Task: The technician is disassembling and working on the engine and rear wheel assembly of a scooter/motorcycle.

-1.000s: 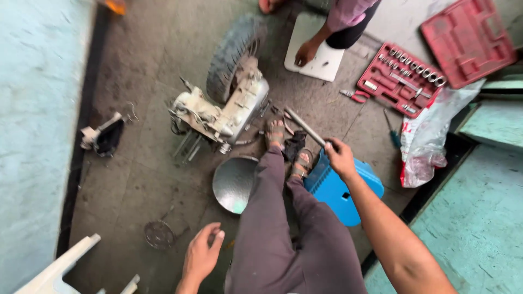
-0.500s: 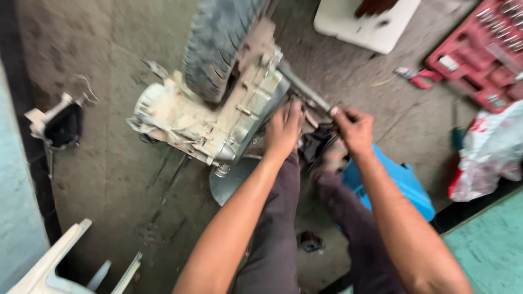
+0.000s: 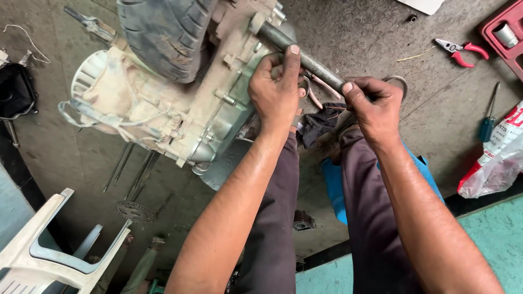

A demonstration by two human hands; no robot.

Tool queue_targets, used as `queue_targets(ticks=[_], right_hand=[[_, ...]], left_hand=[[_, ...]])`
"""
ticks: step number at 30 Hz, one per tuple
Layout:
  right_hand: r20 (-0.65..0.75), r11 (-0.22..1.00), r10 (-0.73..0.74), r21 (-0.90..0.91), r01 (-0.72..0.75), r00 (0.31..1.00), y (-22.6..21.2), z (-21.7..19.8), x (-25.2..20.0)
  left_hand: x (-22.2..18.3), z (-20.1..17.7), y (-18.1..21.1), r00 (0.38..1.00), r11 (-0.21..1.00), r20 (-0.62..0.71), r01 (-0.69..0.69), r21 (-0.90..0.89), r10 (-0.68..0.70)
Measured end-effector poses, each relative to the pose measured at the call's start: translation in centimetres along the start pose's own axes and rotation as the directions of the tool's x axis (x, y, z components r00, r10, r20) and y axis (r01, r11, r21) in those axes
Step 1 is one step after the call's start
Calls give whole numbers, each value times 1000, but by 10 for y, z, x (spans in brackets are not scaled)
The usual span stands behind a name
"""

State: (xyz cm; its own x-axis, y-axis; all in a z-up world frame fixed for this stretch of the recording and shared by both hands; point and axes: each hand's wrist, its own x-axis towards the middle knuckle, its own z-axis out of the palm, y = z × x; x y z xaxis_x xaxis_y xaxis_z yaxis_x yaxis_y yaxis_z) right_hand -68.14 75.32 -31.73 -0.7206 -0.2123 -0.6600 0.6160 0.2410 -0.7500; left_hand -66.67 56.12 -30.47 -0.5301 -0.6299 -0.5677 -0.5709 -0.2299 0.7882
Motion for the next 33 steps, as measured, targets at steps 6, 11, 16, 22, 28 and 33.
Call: queue_targets(ticks=[6,11,16,22,28,33], right_hand=[[-13,998,36,-50,-37,999,3,3,3],[-32,996,62,-57,-64,998,8,4,9],[8,976,-126,-176,126,992,9,2,6],[-1,917,-314,-259,303,950,18,11,-1],[-47,921,-262,-311,236,964,35,4,7],[-22,929,-265,-274,249,964,23,-3,11]], left_hand=[[2,2,6,998,995,3,66,-70,-66],[2,5,15,994,996,-61,86,-12,-86],[0,4,15,998,999,-50,-26,42,29],[-3,-10,19,999,960,-30,-29,279,39],[-10,9,57,380,65,684,-896,439,623],[24,50,23,379,-72,918,-918,389,117]])
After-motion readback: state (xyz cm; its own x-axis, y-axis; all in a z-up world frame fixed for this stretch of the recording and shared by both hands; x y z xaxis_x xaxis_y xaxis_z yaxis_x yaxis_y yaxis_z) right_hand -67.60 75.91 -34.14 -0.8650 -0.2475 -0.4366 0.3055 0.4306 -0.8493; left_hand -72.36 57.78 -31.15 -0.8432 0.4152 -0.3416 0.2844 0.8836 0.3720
